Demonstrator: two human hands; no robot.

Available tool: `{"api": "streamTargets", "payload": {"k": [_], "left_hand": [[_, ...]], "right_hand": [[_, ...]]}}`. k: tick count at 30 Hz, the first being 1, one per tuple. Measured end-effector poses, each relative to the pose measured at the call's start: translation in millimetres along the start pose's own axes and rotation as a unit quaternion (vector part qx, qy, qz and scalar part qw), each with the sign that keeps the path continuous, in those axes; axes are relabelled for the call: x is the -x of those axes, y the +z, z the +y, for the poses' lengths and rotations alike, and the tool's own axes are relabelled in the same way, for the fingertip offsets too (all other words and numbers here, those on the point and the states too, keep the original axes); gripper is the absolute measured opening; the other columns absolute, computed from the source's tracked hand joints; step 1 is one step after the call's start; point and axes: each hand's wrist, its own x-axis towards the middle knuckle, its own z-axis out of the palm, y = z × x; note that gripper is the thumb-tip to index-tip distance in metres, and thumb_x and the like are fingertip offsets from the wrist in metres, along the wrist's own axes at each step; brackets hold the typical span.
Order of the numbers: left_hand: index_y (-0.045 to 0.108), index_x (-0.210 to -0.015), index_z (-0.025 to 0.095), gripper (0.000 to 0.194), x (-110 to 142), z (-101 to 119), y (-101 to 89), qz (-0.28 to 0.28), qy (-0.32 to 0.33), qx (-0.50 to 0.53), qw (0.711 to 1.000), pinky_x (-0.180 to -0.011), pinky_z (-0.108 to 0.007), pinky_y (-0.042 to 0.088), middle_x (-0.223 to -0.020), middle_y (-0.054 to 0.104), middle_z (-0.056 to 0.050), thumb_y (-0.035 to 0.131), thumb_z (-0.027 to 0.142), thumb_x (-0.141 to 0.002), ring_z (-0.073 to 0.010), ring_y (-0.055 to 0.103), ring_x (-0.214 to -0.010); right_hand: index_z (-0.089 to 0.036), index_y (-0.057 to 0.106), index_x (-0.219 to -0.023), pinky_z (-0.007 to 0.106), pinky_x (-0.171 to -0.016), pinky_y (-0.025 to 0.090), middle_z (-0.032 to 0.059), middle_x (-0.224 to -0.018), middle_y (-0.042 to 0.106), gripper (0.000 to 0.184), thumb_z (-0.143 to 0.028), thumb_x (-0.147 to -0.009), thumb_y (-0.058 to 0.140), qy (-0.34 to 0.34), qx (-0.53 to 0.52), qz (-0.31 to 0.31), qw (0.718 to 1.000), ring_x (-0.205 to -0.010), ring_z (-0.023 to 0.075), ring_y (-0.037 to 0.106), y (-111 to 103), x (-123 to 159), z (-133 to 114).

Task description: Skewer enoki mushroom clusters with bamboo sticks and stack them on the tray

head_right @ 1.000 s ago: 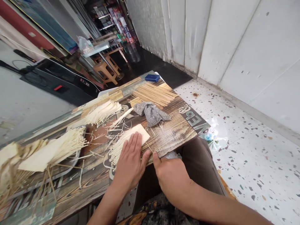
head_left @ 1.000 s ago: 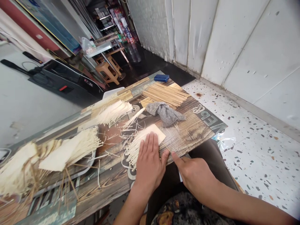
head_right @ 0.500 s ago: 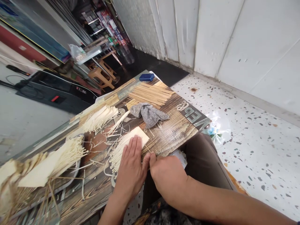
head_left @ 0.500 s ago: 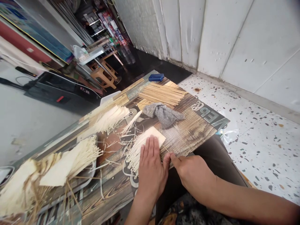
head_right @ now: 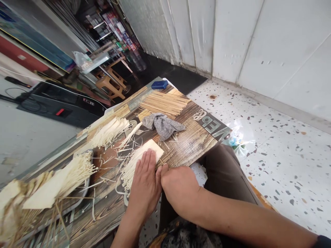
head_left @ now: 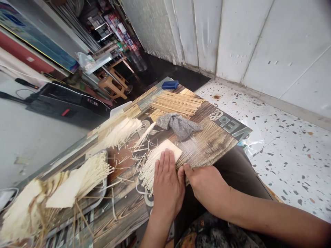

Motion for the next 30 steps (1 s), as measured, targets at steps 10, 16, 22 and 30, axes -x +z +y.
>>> {"api": "streamTargets", "payload": {"k": [10,16,22,30], "left_hand": [[0.021,-0.147,0.003,0.073,-8.3,-9.1,-19.5,0.024,-0.034,-0.032,0.999,-0.115,-0.053,0.025,-0.151,0.030,-0.024,0.037,0.051,-0.094,-0.0312,0.022,-0.143],[0.023,-0.148,0.005,0.067,-18.6,-19.5,-5.1,-0.025,-0.027,0.004,0.999,-0.115,-0.051,0.027,-0.153,0.029,-0.020,0.031,0.047,-0.097,-0.0277,0.021,-0.144],[0.028,-0.146,0.005,0.056,-18.1,-17.6,-0.3,-0.009,-0.021,0.007,1.000,-0.115,-0.050,0.029,-0.151,0.033,-0.019,0.028,0.034,-0.098,-0.0264,0.023,-0.143],[0.028,-0.146,0.006,0.056,-18.2,-19.0,0.4,-0.008,-0.011,-0.002,1.000,-0.114,-0.051,0.031,-0.151,0.034,-0.019,0.031,0.032,-0.097,-0.0270,0.025,-0.143]], "right_hand": [[-0.003,0.039,-0.142,0.031,-0.061,0.047,0.0117,-0.088,0.072,0.059,-0.006,-0.083,0.046,-0.015,-0.042,-0.004,0.999,-0.074,0.0213,0.069,9.1,30.1,15.2],[-0.002,0.049,-0.135,0.033,-0.049,0.040,0.0088,-0.078,0.070,0.059,-0.004,-0.076,0.048,-0.044,0.013,0.006,0.999,-0.065,0.0213,0.067,13.9,39.1,17.7],[-0.002,0.059,-0.125,0.034,-0.041,0.025,0.0060,-0.064,0.068,0.062,-0.004,-0.064,0.051,-0.059,0.054,0.078,0.994,-0.049,0.0178,0.058,18.4,34.3,14.8],[0.001,0.057,-0.128,0.036,-0.043,0.033,0.0077,-0.071,0.069,0.067,-0.004,-0.061,0.052,-0.074,0.043,0.064,0.994,-0.055,0.0206,0.062,17.3,30.8,11.4]]}}
